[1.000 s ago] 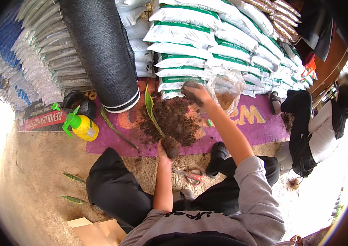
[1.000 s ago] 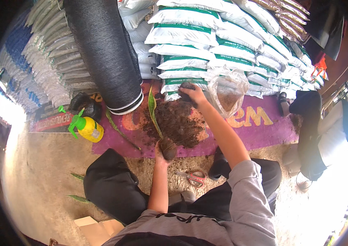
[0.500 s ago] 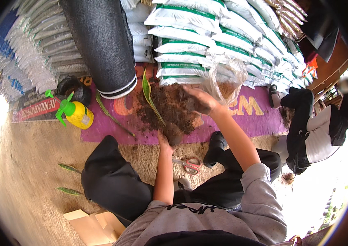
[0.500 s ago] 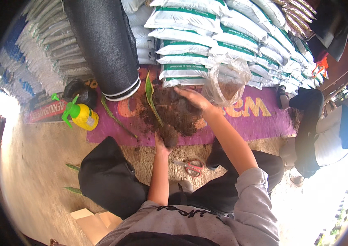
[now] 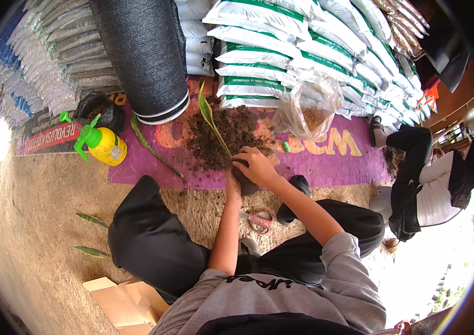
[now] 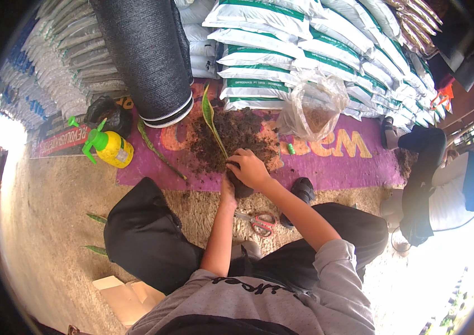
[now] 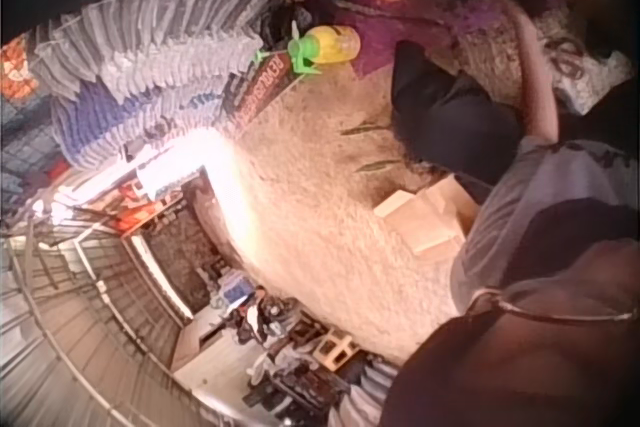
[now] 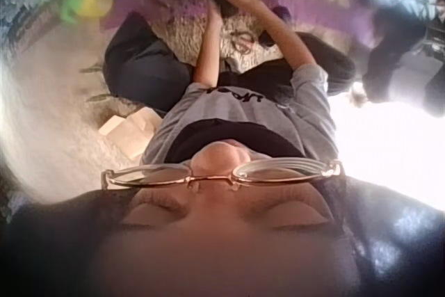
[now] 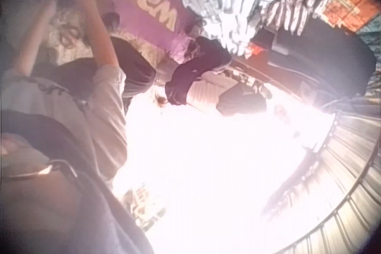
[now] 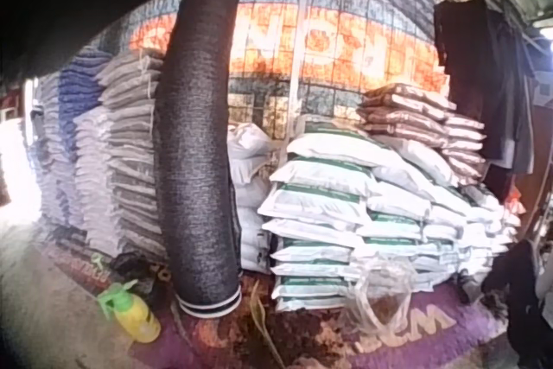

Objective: The person sits on the floor and wraps a plant stem with soil and fibrous material by hand. They repeatedly gather soil, press it around the stem, and smooth the surface to form a compact bundle.

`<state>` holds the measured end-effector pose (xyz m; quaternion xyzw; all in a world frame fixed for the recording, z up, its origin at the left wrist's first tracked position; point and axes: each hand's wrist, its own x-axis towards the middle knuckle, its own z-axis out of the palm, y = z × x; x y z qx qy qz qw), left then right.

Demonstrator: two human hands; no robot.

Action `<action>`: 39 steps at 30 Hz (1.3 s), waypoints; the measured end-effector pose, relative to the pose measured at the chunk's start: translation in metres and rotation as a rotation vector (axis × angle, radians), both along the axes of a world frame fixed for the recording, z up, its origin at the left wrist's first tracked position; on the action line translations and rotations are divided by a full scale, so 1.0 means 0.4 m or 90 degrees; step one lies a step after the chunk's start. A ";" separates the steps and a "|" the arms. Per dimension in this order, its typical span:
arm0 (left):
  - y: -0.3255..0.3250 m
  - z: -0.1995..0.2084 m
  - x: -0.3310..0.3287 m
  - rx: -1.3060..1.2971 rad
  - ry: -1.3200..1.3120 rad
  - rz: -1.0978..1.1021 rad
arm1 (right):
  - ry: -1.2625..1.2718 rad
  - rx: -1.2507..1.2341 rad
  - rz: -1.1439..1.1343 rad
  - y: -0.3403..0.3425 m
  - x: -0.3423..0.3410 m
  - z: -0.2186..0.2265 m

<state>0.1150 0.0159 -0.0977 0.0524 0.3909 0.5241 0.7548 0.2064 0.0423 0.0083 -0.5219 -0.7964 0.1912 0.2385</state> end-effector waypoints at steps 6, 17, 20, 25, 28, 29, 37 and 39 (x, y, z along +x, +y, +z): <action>-0.007 -0.027 0.011 0.001 -0.040 0.020 | 0.067 0.062 -0.080 -0.001 0.005 -0.027; -0.012 -0.031 0.002 -0.034 -0.057 0.029 | 0.054 -0.032 0.139 -0.018 0.029 -0.022; -0.011 -0.041 0.001 -0.052 0.005 -0.006 | 0.096 -0.054 0.146 -0.018 0.043 -0.016; -0.007 -0.024 -0.013 0.013 -0.047 -0.021 | 0.302 -0.224 0.039 -0.017 0.075 -0.005; -0.007 -0.001 -0.014 0.020 -0.058 0.006 | 0.328 -0.238 -0.015 -0.009 0.084 -0.004; -0.009 0.006 -0.012 0.019 -0.061 0.016 | 0.301 -0.218 -0.030 -0.005 0.085 -0.004; -0.008 0.014 -0.008 0.012 -0.058 0.012 | 0.281 -0.206 -0.101 0.010 0.075 0.008; -0.003 0.011 -0.005 0.002 -0.055 0.029 | 0.284 -0.173 -0.095 0.001 0.071 0.013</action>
